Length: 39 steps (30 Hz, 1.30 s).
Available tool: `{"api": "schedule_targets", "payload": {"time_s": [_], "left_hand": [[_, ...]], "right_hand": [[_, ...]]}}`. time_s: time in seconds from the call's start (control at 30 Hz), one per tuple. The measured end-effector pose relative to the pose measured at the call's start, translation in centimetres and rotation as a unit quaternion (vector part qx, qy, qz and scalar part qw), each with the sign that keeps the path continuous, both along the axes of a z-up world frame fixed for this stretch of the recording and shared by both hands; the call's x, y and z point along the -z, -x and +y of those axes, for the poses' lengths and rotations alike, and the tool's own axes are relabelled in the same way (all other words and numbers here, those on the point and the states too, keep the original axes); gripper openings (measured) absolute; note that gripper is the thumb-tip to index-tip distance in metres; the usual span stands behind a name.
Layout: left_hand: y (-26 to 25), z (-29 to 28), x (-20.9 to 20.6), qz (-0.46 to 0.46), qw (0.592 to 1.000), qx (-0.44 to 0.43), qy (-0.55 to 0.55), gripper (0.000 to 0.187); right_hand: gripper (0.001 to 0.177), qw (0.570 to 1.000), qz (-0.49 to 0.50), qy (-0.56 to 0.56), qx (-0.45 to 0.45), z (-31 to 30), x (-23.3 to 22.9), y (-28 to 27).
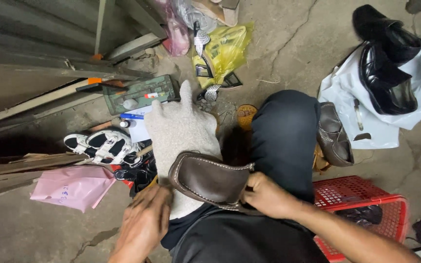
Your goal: The person sits on the floor and sews a brown leather shoe using a needle and thread. They repeatedly push the needle through the shoe's upper and pull the thread tight to secure the stitching.
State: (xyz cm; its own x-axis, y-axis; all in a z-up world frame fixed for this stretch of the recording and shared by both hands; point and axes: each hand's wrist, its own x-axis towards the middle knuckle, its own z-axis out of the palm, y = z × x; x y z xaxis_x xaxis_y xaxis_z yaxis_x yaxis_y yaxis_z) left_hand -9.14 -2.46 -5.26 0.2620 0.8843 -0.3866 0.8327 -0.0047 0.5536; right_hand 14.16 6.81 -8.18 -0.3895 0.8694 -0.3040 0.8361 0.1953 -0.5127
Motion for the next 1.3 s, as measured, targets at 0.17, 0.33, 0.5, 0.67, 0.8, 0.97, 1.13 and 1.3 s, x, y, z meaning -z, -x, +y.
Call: {"api": "schedule_targets", "payload": {"time_s": [0.17, 0.33, 0.5, 0.67, 0.8, 0.97, 1.13, 1.3], "left_hand": [[-1.5, 2.8, -1.1, -0.070, 0.992, 0.070, -0.081, 0.022], [-0.7, 3.5, 0.2, -0.067, 0.990, 0.076, -0.095, 0.021], [0.0, 3.2, 2.4, 0.045, 0.964, 0.111, -0.237, 0.036], [0.9, 2.6, 3.7, 0.069, 0.959, 0.036, -0.273, 0.052], [1.0, 1.9, 4.2, 0.067, 0.963, 0.000, -0.261, 0.057], [1.2, 1.5, 4.2, 0.136, 0.960, -0.037, -0.243, 0.067], [1.5, 0.4, 5.3, 0.155, 0.959, -0.086, -0.221, 0.073], [1.8, 0.0, 5.7, 0.199, 0.960, -0.112, -0.164, 0.069]], "right_hand": [[0.017, 0.919, 0.209, 0.328, 0.062, -5.2, 1.7, -9.7], [0.011, 0.914, 0.279, 0.294, 0.009, -3.4, 1.4, -9.8], [0.028, 0.874, 0.340, 0.346, 0.021, -1.7, -0.3, -8.7], [0.027, 0.873, 0.351, 0.336, 0.046, -2.2, 0.2, -8.4], [0.021, 0.872, 0.361, 0.324, 0.064, -2.8, 1.0, -8.5], [0.017, 0.855, 0.367, 0.358, 0.081, -3.8, 2.3, -9.3], [0.019, 0.848, 0.368, 0.375, 0.068, -3.6, 1.1, -9.3], [0.026, 0.867, 0.383, 0.315, 0.045, -3.8, 0.4, -8.6]]}}
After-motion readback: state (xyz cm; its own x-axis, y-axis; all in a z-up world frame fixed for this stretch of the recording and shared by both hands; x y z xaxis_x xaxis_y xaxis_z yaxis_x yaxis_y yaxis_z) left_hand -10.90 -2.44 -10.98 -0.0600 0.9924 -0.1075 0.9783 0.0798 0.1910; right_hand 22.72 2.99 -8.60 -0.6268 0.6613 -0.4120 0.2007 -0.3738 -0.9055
